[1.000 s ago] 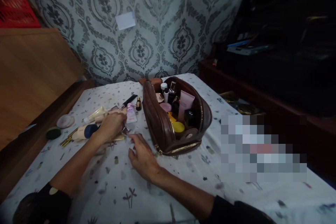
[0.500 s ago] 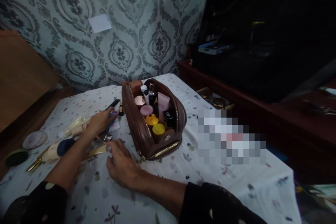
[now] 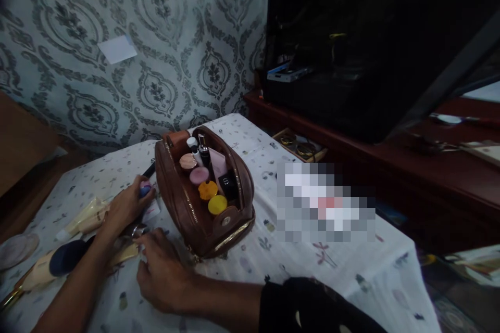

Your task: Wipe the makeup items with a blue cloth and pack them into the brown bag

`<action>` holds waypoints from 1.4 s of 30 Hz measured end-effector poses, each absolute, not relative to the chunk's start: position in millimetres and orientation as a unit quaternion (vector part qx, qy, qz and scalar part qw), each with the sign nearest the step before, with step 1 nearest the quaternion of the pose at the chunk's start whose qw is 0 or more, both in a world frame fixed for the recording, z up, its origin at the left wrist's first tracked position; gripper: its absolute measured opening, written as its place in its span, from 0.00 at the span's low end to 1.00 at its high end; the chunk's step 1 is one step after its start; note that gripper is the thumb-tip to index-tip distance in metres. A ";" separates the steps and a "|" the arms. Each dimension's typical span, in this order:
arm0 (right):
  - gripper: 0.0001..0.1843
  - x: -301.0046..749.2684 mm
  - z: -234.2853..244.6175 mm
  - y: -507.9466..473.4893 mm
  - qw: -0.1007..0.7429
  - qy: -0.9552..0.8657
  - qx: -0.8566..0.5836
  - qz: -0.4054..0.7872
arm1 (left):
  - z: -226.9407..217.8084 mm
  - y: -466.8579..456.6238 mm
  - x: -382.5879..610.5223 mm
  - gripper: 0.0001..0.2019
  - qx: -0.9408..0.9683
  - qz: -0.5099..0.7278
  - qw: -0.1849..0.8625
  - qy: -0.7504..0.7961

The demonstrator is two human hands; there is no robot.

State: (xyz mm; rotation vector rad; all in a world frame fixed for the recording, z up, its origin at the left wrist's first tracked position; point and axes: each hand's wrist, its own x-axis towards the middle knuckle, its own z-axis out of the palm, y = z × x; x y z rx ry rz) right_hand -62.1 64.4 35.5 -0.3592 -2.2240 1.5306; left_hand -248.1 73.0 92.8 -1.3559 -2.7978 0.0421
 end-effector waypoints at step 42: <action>0.18 -67.3 24.9 69.6 0.287 -0.783 -0.104 0.542 | 95.4 49.1 -294.4 0.17 -0.401 -0.045 0.057 -0.913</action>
